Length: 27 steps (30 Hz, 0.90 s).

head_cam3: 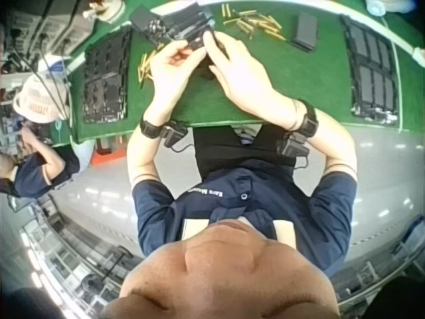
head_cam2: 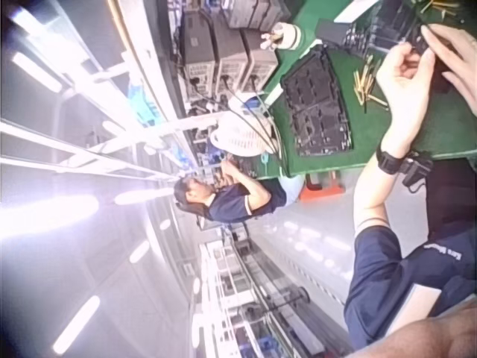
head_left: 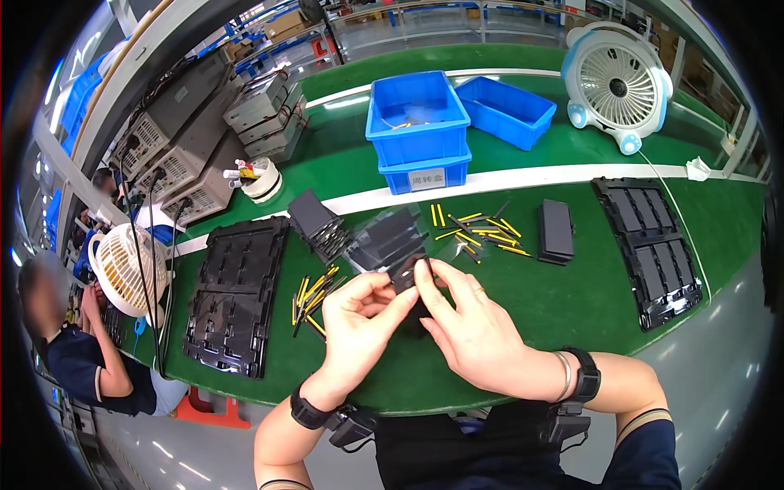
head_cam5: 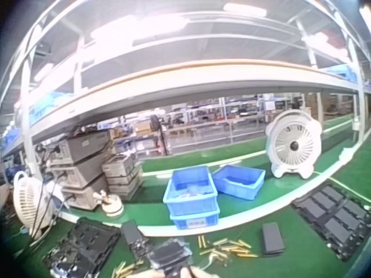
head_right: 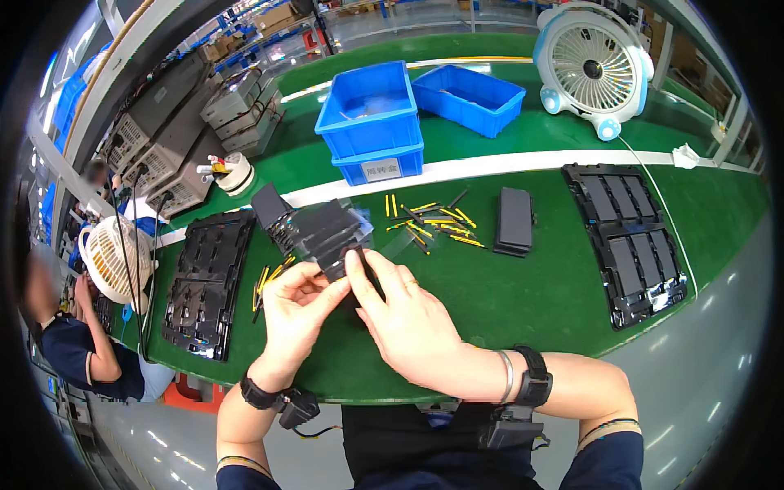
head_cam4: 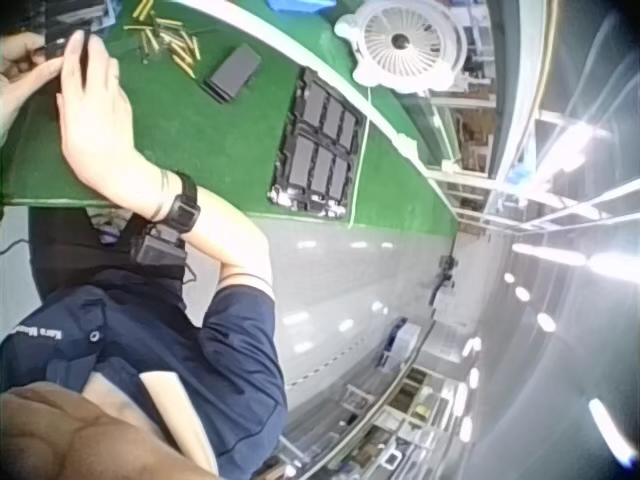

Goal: Applying black adhesive labels or films to a small rectangular electronic module at an assembly workbench.

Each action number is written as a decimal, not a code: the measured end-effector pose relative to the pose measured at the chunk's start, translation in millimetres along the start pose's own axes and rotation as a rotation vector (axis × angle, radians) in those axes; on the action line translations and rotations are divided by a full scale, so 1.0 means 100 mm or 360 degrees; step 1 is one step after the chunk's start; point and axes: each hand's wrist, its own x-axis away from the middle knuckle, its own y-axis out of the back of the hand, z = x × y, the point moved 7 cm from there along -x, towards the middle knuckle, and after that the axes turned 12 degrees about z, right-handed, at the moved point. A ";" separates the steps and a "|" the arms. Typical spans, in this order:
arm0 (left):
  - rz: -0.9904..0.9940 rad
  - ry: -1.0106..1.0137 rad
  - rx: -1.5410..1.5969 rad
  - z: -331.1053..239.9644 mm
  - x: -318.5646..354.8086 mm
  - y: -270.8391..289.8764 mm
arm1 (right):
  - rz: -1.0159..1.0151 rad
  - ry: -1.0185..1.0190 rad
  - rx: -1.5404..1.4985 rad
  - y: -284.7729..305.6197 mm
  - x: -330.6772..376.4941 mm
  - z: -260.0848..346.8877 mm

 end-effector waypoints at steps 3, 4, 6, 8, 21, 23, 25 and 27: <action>0.0059 0.0010 0.0035 -0.01 -0.04 0.04 | -0.0165 0.0112 -0.0377 0.19 -0.02 -0.14; 0.0088 0.0037 0.0019 0.01 -0.04 0.05 | -0.0280 0.0199 -0.0779 0.26 -0.01 -0.22; 0.0096 0.0060 0.0029 0.00 -0.04 0.06 | -0.0354 -0.0215 -0.1382 0.23 -0.01 -0.48; 0.0126 0.0074 0.0052 -0.01 -0.04 0.03 | -0.0132 -0.0202 -0.1829 0.13 -0.05 -0.52; 0.0071 -0.0079 0.0139 -0.05 0.06 0.00 | -0.0283 -0.0232 -0.1732 0.07 -0.02 -0.49; 0.0088 -0.0163 -0.0004 -0.10 0.05 -0.05 | -0.0433 0.0009 -0.1158 0.27 0.00 -0.33; 0.0106 -0.0262 -0.0032 -0.12 0.05 -0.10 | -0.0471 0.0128 -0.1078 0.31 -0.03 -0.23; 0.0141 -0.0304 -0.0201 -0.21 0.05 -0.13 | -0.0449 0.0124 -0.1139 0.28 -0.05 -0.24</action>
